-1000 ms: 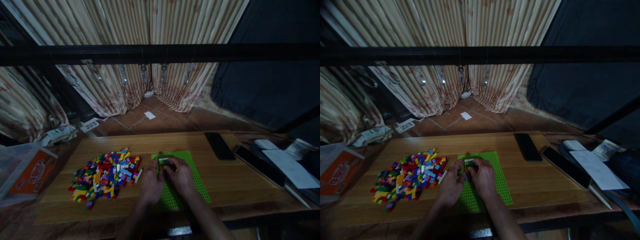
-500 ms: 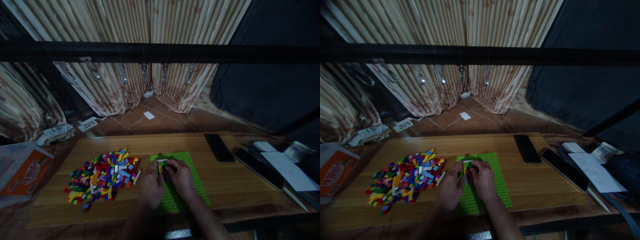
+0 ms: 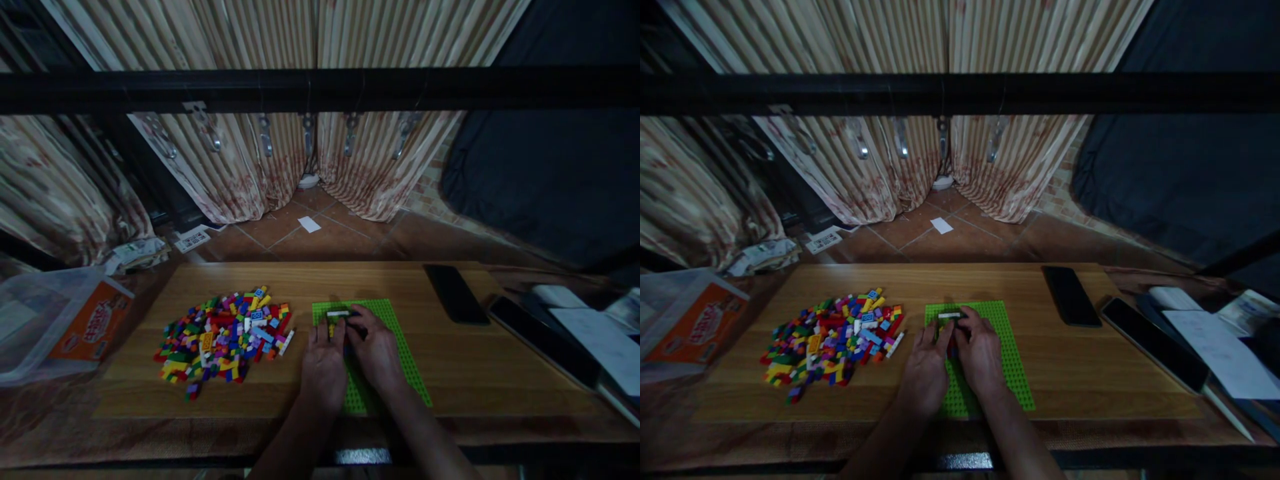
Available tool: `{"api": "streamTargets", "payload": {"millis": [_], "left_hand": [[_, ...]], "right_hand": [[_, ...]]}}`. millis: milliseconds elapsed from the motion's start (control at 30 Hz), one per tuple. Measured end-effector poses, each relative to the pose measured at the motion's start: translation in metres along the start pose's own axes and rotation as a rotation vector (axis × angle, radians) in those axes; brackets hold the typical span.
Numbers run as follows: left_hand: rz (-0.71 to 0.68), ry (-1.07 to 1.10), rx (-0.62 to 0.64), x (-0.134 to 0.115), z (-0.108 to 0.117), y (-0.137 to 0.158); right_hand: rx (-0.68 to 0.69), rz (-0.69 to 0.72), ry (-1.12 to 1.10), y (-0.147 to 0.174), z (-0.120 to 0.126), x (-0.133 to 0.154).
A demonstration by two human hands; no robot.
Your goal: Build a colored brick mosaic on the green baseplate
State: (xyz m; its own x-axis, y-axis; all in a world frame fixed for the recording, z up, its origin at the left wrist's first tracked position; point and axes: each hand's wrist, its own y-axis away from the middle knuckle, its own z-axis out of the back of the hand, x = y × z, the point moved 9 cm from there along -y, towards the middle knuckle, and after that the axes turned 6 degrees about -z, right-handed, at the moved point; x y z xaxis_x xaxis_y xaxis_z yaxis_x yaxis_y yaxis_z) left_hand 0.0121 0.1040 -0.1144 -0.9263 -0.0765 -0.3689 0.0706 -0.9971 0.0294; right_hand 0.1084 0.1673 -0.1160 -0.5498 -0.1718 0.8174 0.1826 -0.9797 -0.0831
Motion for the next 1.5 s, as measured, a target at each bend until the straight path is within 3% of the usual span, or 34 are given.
{"api": "streamTargets", "payload": {"millis": [700,1000,1100,1300,1500], "left_hand": [[0.048,-0.04,0.017,-0.003,-0.004,-0.005],[0.041,0.16,-0.04,0.004,0.0,0.003],[0.079,0.227,-0.155,0.022,0.024,0.012],[0.246,0.157,-0.387,0.093,0.079,0.042],[0.198,0.056,-0.288,0.126,0.087,0.048]], "right_hand": [[0.04,-0.034,-0.019,-0.002,-0.004,-0.013],[0.06,-0.048,0.101,-0.008,-0.001,-0.014],[0.016,-0.057,0.09,-0.007,0.0,-0.007],[-0.052,-0.083,0.073,-0.004,0.0,0.004],[-0.062,-0.074,0.034,-0.001,0.0,0.008]]}}
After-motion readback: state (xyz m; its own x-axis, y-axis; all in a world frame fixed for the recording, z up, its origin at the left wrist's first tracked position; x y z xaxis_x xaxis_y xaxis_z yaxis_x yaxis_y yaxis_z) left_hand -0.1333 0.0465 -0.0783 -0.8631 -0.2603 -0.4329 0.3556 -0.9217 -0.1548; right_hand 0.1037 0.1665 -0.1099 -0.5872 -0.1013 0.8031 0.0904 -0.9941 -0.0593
